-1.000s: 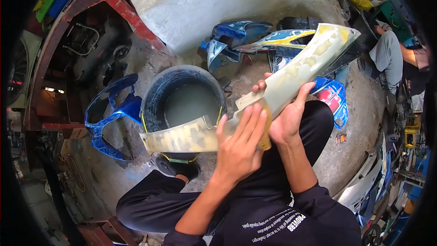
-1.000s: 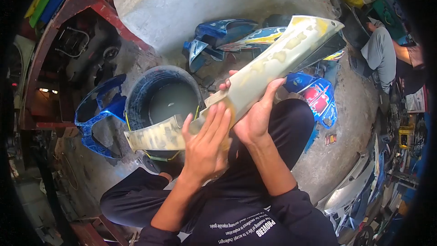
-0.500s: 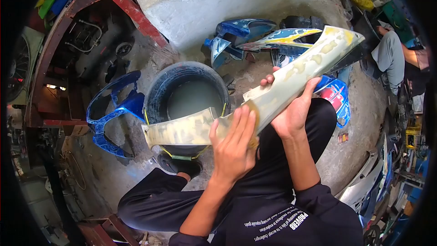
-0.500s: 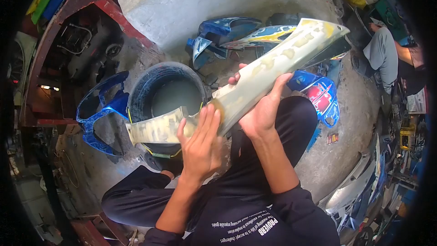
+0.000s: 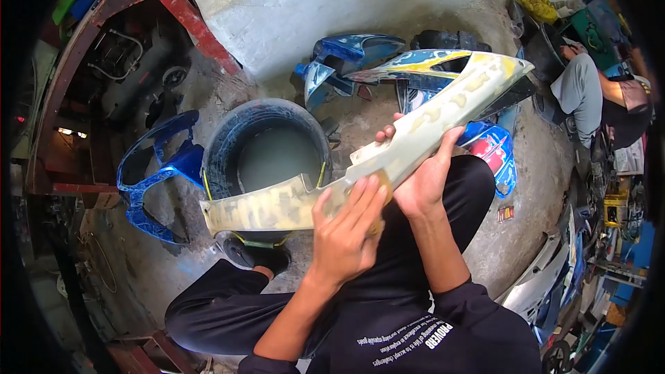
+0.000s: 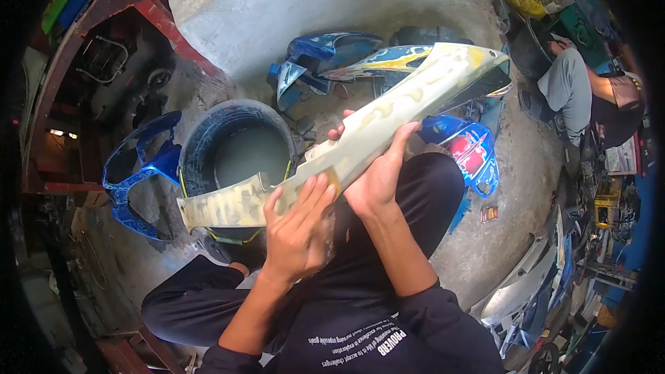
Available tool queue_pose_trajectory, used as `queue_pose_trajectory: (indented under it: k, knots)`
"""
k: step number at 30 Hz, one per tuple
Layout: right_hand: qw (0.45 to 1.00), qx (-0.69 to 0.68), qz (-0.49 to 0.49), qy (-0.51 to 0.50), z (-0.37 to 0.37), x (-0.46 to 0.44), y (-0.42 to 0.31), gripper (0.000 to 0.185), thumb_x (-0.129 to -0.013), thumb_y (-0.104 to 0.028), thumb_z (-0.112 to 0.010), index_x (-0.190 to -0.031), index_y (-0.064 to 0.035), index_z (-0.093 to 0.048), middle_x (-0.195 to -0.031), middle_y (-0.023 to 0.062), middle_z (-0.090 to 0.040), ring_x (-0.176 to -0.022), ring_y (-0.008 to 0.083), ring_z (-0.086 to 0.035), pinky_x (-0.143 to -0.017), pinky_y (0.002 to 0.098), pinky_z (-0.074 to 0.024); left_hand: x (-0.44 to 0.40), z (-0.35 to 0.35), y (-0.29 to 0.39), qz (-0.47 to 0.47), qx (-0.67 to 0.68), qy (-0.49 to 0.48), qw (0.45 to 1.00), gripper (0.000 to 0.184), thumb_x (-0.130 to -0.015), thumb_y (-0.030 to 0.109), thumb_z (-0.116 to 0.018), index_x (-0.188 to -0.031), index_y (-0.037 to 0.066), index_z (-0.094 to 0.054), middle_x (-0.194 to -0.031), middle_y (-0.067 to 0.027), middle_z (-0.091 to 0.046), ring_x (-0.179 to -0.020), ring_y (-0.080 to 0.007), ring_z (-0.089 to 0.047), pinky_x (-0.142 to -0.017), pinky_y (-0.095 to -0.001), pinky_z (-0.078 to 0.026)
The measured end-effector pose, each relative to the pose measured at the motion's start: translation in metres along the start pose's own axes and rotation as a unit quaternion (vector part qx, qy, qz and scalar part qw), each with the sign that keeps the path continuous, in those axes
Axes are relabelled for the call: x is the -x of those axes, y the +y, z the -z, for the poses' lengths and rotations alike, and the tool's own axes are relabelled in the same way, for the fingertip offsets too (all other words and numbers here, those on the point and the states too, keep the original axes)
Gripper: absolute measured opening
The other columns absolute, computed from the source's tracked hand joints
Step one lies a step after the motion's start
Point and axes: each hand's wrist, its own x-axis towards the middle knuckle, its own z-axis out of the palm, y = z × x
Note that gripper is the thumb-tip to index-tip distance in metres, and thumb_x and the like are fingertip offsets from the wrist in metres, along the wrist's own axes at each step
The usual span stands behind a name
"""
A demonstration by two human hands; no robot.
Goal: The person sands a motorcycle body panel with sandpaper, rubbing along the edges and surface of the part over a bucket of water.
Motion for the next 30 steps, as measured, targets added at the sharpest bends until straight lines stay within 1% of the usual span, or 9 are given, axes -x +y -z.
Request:
queue_pose_trajectory:
  k: [7,11,12,13,16,19,24,28,30]
  knots:
    - [0.999,-0.009,-0.022,-0.048,0.014,-0.004,-0.006,0.096,-0.090,-0.085,-0.030,-0.125,0.0022,-0.051,-0.102,0.0156,-0.061,-0.100,0.0301,-0.059,-0.095,0.0410,-0.0473,-0.056,-0.012,0.022,-0.018,0.017,0.019,1.000,0.059,-0.082,0.010,-0.064,-0.141,0.009,-0.057,-0.148,-0.0112,-0.054,-0.139,-0.0206,-0.050,-0.115,-0.0535,-0.022]
    - [0.999,-0.011,-0.022,-0.038,0.006,0.000,-0.005,0.097,-0.089,-0.086,-0.030,-0.125,0.0019,-0.052,-0.102,0.0154,-0.061,-0.101,0.0299,-0.058,-0.096,0.0416,-0.0471,-0.022,-0.015,0.018,-0.004,0.050,0.007,0.999,0.056,-0.084,0.012,-0.064,-0.140,0.009,-0.059,-0.145,-0.0105,-0.057,-0.138,-0.0212,-0.051,-0.115,-0.0545,-0.021]
    - [1.000,-0.009,-0.022,-0.015,0.002,0.000,-0.005,0.097,-0.090,-0.085,-0.027,-0.124,0.0022,-0.053,-0.099,0.0136,-0.061,-0.097,0.0275,-0.060,-0.092,0.0421,-0.0506,-0.013,-0.015,0.018,-0.006,0.048,0.005,0.999,0.056,-0.084,0.012,-0.064,-0.140,0.009,-0.059,-0.145,-0.0105,-0.057,-0.138,-0.0212,-0.051,-0.115,-0.0545,-0.021]
    - [1.000,-0.007,-0.022,0.008,-0.002,0.001,-0.005,0.098,-0.091,-0.085,-0.024,-0.124,0.0026,-0.054,-0.095,0.0118,-0.062,-0.093,0.0250,-0.062,-0.088,0.0427,-0.0540,-0.003,-0.015,0.017,0.002,0.027,0.001,1.000,0.056,-0.084,0.013,-0.065,-0.140,0.009,-0.059,-0.145,-0.0104,-0.058,-0.138,-0.0210,-0.051,-0.115,-0.0545,-0.020]
    - [0.999,-0.025,-0.024,-0.004,-0.012,0.004,-0.001,0.099,-0.090,-0.085,-0.025,-0.124,0.0028,-0.054,-0.095,0.0119,-0.062,-0.093,0.0254,-0.062,-0.088,0.0441,-0.0541,0.004,-0.013,0.016,0.004,-0.020,-0.012,1.000,0.059,-0.084,0.017,-0.066,-0.142,0.009,-0.057,-0.148,-0.0107,-0.055,-0.140,-0.0212,-0.049,-0.115,-0.0565,-0.019]
    - [0.997,-0.034,-0.023,-0.061,-0.002,0.003,-0.001,0.097,-0.089,-0.085,-0.030,-0.126,0.0024,-0.051,-0.102,0.0155,-0.060,-0.102,0.0298,-0.057,-0.096,0.0413,-0.0471,-0.010,-0.013,0.024,0.009,-0.032,-0.029,0.999,0.065,-0.083,0.017,-0.066,-0.146,0.009,-0.052,-0.153,-0.0110,-0.049,-0.143,-0.0213,-0.045,-0.115,-0.0586,-0.018]
    - [0.997,-0.033,-0.028,-0.067,0.009,0.000,-0.005,0.096,-0.090,-0.084,-0.031,-0.127,0.0027,-0.051,-0.103,0.0159,-0.060,-0.103,0.0299,-0.057,-0.095,0.0401,-0.0477,-0.049,-0.014,0.027,0.002,-0.032,-0.006,0.999,0.072,-0.081,0.015,-0.063,-0.150,0.008,-0.046,-0.157,-0.0110,-0.044,-0.146,-0.0210,-0.041,-0.116,-0.0595,-0.016]
    - [0.999,-0.015,-0.022,-0.038,0.013,-0.002,-0.005,0.094,-0.091,-0.083,-0.033,-0.128,0.0020,-0.050,-0.104,0.0161,-0.060,-0.103,0.0300,-0.057,-0.096,0.0415,-0.0471,-0.024,-0.018,0.023,0.004,-0.033,-0.013,0.999,0.072,-0.079,0.014,-0.063,-0.149,0.009,-0.048,-0.156,-0.0097,-0.046,-0.146,-0.0202,-0.041,-0.116,-0.0592,-0.015]
    - [0.999,-0.028,-0.019,-0.021,0.006,-0.002,-0.004,0.094,-0.091,-0.083,-0.034,-0.128,0.0018,-0.050,-0.105,0.0159,-0.060,-0.103,0.0301,-0.057,-0.097,0.0423,-0.0465,0.006,-0.010,0.017,0.011,-0.104,-0.050,0.993,0.078,-0.074,0.018,-0.069,-0.149,0.011,-0.049,-0.156,-0.0041,-0.046,-0.147,-0.0175,-0.039,-0.116,-0.0592,-0.017]
